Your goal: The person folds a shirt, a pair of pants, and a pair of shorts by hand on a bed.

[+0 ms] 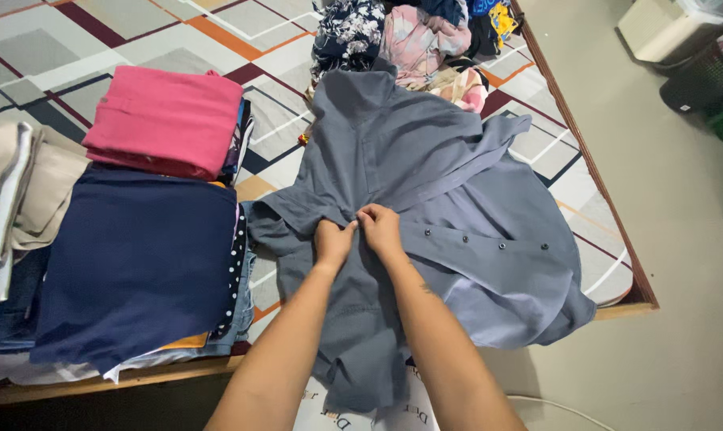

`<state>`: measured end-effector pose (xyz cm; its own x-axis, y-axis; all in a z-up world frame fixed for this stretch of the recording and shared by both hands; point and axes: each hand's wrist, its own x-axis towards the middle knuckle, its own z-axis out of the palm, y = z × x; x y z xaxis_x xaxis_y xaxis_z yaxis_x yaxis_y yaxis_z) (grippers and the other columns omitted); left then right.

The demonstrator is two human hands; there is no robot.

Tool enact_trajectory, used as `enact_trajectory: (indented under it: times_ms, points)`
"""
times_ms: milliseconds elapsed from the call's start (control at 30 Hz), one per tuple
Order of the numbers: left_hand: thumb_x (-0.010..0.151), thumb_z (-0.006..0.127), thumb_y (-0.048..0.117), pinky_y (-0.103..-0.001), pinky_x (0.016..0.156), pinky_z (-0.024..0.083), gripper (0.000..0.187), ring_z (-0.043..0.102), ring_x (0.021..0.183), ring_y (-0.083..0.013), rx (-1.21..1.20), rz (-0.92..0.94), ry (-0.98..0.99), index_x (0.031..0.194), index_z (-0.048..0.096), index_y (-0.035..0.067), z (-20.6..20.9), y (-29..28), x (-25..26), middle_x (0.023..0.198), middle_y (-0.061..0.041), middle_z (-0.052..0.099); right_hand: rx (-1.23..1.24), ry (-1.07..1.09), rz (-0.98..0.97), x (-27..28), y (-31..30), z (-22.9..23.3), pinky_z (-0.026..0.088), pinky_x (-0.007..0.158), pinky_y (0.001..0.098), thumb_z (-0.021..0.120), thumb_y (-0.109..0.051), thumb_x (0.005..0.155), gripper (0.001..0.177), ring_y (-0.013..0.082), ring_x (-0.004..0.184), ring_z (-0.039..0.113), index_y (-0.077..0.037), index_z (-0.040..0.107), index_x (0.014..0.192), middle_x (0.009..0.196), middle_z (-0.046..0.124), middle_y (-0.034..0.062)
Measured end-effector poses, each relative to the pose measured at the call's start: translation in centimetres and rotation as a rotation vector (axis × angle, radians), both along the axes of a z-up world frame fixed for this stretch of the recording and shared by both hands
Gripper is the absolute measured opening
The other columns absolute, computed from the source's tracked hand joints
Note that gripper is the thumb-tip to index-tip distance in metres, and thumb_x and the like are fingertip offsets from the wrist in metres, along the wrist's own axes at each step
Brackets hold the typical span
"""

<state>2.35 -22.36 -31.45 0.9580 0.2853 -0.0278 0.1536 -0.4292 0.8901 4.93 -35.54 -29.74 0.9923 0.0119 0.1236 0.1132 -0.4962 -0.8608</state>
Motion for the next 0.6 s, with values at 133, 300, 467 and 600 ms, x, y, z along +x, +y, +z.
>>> enact_trajectory:
  times_ms: [133, 300, 467, 600]
  points:
    - [0.09, 0.074, 0.036, -0.048, 0.086, 0.054, 0.039, 0.069, 0.095, -0.0417, 0.446, 0.005, -0.099, 0.107, 0.071, 0.002, 1.3, -0.6, -0.7, 0.104, -0.022, 0.073, -0.199, -0.312, 0.15, -2.9, -1.1, 2.4, 0.051, 0.092, 0.0416, 0.066, -0.002, 0.087, 0.027, 0.0352, 0.102, 0.064, -0.002, 0.073, 0.113, 0.103, 0.07, 0.0175]
    - [0.083, 0.077, 0.039, -0.055, 0.093, 0.048, 0.043, 0.067, 0.1, -0.0438, 0.625, 0.157, -0.297, 0.101, 0.072, 0.0, 1.4, 1.0, 0.4, 0.104, -0.023, 0.072, -0.316, -0.481, 0.097, -5.3, -4.0, 5.2, 0.047, 0.093, 0.0445, 0.068, -0.002, 0.083, 0.037, 0.0385, 0.106, 0.059, -0.002, 0.065, 0.12, 0.11, 0.064, 0.0188]
    - [0.09, 0.067, 0.018, -0.048, 0.087, 0.051, 0.03, 0.065, 0.1, -0.0438, 0.229, 0.101, -0.352, 0.108, 0.064, -0.006, 1.7, 0.0, -2.5, 0.106, -0.025, 0.067, -0.323, -0.365, -0.16, -3.8, -8.7, 4.9, 0.048, 0.097, 0.044, 0.062, 0.003, 0.088, 0.03, 0.0363, 0.109, 0.06, -0.005, 0.067, 0.117, 0.113, 0.067, 0.0145]
    - [0.085, 0.065, 0.003, -0.044, 0.081, 0.055, 0.009, 0.07, 0.09, -0.0354, -0.052, -0.177, -0.263, 0.093, 0.068, 0.0, 2.0, -4.8, -4.5, 0.093, -0.018, 0.07, -0.518, -0.563, 0.097, -2.8, -9.2, 6.6, 0.047, 0.093, 0.0437, 0.066, -0.003, 0.079, 0.041, 0.0353, 0.11, 0.059, -0.004, 0.067, 0.12, 0.117, 0.065, 0.017]
